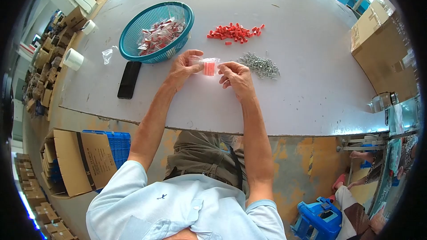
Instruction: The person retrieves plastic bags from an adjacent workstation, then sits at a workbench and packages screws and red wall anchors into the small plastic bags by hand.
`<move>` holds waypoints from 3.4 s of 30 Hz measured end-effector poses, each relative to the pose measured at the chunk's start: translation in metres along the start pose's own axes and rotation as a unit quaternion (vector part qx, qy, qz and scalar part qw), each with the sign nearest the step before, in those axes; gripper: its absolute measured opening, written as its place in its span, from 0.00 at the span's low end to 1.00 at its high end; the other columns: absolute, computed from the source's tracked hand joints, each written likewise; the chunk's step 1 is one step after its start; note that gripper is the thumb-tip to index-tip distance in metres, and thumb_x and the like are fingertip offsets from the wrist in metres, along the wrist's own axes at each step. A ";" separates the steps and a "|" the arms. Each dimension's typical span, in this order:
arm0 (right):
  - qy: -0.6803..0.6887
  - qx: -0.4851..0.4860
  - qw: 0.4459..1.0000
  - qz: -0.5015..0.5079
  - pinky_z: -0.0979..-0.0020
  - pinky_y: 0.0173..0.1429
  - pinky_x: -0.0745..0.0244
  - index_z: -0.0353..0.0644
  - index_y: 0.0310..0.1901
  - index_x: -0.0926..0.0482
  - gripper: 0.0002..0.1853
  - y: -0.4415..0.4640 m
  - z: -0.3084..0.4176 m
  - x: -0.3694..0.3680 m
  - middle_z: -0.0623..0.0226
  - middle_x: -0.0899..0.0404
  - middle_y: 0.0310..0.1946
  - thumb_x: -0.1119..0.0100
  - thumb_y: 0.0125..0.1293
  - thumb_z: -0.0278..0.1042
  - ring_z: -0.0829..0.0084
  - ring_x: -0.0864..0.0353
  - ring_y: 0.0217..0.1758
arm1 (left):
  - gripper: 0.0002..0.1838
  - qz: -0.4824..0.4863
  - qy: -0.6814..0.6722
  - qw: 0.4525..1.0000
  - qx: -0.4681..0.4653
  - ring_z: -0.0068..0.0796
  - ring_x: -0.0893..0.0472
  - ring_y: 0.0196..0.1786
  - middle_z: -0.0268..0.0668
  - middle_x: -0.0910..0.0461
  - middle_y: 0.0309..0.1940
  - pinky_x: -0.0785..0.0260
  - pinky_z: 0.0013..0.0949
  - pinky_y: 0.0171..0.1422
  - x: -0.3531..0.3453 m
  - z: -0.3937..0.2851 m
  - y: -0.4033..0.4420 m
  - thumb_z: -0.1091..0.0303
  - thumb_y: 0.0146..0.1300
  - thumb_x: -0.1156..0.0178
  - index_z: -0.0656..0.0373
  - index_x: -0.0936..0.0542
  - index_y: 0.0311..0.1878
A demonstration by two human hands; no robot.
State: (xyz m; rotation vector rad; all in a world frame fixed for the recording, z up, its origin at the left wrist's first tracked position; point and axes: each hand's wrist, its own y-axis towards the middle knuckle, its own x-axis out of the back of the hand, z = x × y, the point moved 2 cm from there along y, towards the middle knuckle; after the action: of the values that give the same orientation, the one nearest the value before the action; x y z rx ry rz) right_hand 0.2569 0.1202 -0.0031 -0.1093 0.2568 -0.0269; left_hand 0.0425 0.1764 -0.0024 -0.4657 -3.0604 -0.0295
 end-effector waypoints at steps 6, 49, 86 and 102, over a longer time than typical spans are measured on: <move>-0.031 0.059 0.996 -0.056 0.77 0.22 0.25 0.33 0.44 0.15 0.08 0.007 -0.011 -0.001 0.62 0.13 0.35 0.34 0.74 0.31 0.79 0.16 0.26 | 0.28 -0.063 0.049 0.996 -0.024 0.33 0.14 0.50 0.43 0.14 0.49 0.18 0.33 0.55 0.001 -0.008 -0.002 0.71 0.59 0.25 0.60 0.20 0.64; -0.201 0.221 0.924 -0.238 0.76 0.29 0.26 0.38 0.48 0.16 0.11 -0.050 0.010 0.013 0.67 0.13 0.33 0.29 0.73 0.36 0.81 0.21 0.25 | 0.08 -0.003 -0.016 1.000 0.023 0.19 0.17 0.34 0.34 0.14 0.31 0.22 0.26 0.41 -0.057 -0.004 -0.020 0.69 0.67 0.30 0.66 0.13 0.42; -0.345 0.225 0.900 -0.143 0.64 0.36 0.17 0.37 0.37 0.19 0.03 -0.035 0.001 -0.019 0.57 0.16 0.32 0.34 0.65 0.26 0.63 0.12 0.31 | 0.04 -0.060 0.189 0.967 -0.159 0.21 0.20 0.30 0.38 0.20 0.28 0.27 0.31 0.35 -0.068 -0.012 -0.029 0.76 0.72 0.36 0.64 0.22 0.43; -0.439 0.218 0.864 -0.114 0.71 0.38 0.17 0.36 0.47 0.13 0.08 -0.059 0.021 0.035 0.61 0.14 0.38 0.31 0.68 0.26 0.72 0.13 0.32 | 0.02 -0.062 0.123 0.982 -0.131 0.19 0.16 0.33 0.33 0.14 0.30 0.22 0.26 0.41 -0.057 -0.004 -0.021 0.77 0.68 0.33 0.64 0.16 0.41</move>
State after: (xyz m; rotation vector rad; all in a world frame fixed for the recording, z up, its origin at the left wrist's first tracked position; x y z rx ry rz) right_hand 0.2955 0.0625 0.0148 0.3035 -0.6840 -0.2640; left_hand 0.0907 0.1392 -0.0013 -0.2560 -2.8449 -0.4642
